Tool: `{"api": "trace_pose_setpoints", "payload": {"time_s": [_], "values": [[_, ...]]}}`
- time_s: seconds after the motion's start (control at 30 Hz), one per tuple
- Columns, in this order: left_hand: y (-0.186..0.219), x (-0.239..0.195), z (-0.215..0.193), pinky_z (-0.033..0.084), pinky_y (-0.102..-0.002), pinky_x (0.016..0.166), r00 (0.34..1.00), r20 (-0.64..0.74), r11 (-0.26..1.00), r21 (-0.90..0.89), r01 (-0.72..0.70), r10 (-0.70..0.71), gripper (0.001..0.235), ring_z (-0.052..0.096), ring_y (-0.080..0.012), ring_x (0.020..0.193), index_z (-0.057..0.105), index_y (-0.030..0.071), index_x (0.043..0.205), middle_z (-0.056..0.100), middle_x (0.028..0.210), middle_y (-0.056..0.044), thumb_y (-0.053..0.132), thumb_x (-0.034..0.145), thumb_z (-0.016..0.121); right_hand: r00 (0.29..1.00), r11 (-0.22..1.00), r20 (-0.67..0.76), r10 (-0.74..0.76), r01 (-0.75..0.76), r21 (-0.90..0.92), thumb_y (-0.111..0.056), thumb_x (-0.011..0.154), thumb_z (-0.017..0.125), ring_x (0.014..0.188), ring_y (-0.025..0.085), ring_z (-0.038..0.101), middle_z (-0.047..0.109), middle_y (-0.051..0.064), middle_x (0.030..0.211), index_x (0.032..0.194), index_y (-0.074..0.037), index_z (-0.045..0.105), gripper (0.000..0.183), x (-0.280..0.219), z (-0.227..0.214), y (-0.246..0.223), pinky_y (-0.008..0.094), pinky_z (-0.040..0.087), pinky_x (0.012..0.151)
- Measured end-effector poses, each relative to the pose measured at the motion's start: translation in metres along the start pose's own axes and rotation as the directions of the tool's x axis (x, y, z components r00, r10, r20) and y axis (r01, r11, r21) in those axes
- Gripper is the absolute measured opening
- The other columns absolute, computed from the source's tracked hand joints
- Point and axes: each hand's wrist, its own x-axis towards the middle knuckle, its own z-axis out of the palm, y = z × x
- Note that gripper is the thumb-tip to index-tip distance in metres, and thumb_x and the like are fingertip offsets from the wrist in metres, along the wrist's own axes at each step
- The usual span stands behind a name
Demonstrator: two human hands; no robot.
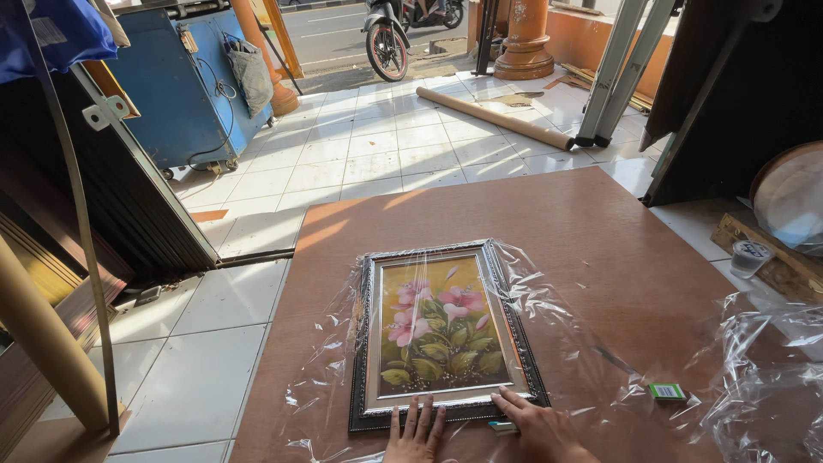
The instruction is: The person wraps a picture frame in plastic film, using a utility knife to cut the film and a stapler to secure the edges to the back of the frame.
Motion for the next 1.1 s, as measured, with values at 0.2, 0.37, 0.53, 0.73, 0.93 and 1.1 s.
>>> {"api": "trace_pose_setpoints", "payload": {"time_s": [0.2,0.37,0.53,0.73,0.93,1.1], "values": [[0.000,-0.005,-0.005,0.008,-0.076,0.130,0.997,0.010,0.997,0.007,-0.077,0.077,0.126,-0.003,-0.0541,0.176,0.003,0.022,0.181,-0.003,0.191,-0.027,0.088,0.082,0.045,0.993,0.981,-0.046,-0.105,0.096,-0.169,-0.035,0.108,0.051,0.111,0.036,0.077,0.012,-0.017,0.189,0.178,-0.047,0.018,0.079,0.030,0.047,0.026,0.063,0.058,0.075],[-0.018,0.039,-0.039,0.017,-0.077,0.126,0.944,0.300,0.924,-0.383,-0.017,0.141,0.092,0.015,-0.0473,0.171,0.035,0.028,0.174,0.019,0.189,-0.015,0.085,0.102,0.040,0.950,0.970,-0.198,-0.243,0.234,-0.069,-0.028,0.098,0.065,0.105,0.043,0.078,0.023,-0.009,0.186,0.166,-0.042,0.045,0.072,0.018,0.048,0.018,0.066,0.062,0.073],[-0.051,0.076,-0.072,0.015,-0.085,0.125,0.647,0.757,0.805,-0.441,0.396,0.096,0.081,0.005,-0.0446,0.172,0.017,0.038,0.181,0.005,0.191,-0.001,0.074,0.111,0.037,0.843,0.907,-0.346,-0.411,0.415,-0.067,-0.043,0.088,0.091,0.106,0.040,0.081,0.044,-0.006,0.174,0.145,-0.039,0.064,0.063,0.022,0.044,0.028,0.066,0.068,0.076],[-0.062,0.061,-0.066,0.006,-0.081,0.132,0.463,0.886,0.808,-0.297,0.509,0.034,0.101,0.002,-0.0376,0.170,0.018,0.034,0.178,0.002,0.187,0.000,0.086,0.102,0.057,0.790,0.908,-0.469,-0.395,0.413,-0.069,-0.044,0.099,0.080,0.075,0.038,0.076,0.057,-0.005,0.126,0.102,-0.037,0.073,0.011,0.021,0.041,0.053,0.063,0.056,0.048],[-0.068,0.042,-0.050,0.044,-0.052,0.096,0.441,0.823,0.668,-0.556,0.494,0.359,0.026,0.047,-0.0329,0.118,0.058,0.032,0.119,0.043,0.125,-0.008,0.044,0.102,0.073,0.879,0.856,-0.270,-0.392,0.456,0.243,-0.043,0.088,0.103,0.089,0.017,0.080,0.066,-0.008,0.117,0.112,-0.042,0.087,0.028,0.007,0.025,0.048,0.042,0.063,0.075],[-0.061,0.028,-0.025,0.054,-0.052,0.086,0.722,0.677,0.629,-0.627,0.461,0.146,0.018,0.065,-0.0377,0.096,0.060,0.020,0.105,0.065,0.094,-0.011,0.021,0.091,0.071,0.806,0.894,-0.496,-0.323,0.431,0.119,-0.043,0.102,0.073,0.102,0.028,0.085,0.090,-0.010,0.116,0.121,-0.037,0.076,0.021,0.018,0.037,0.047,0.054,0.062,0.073]]}}
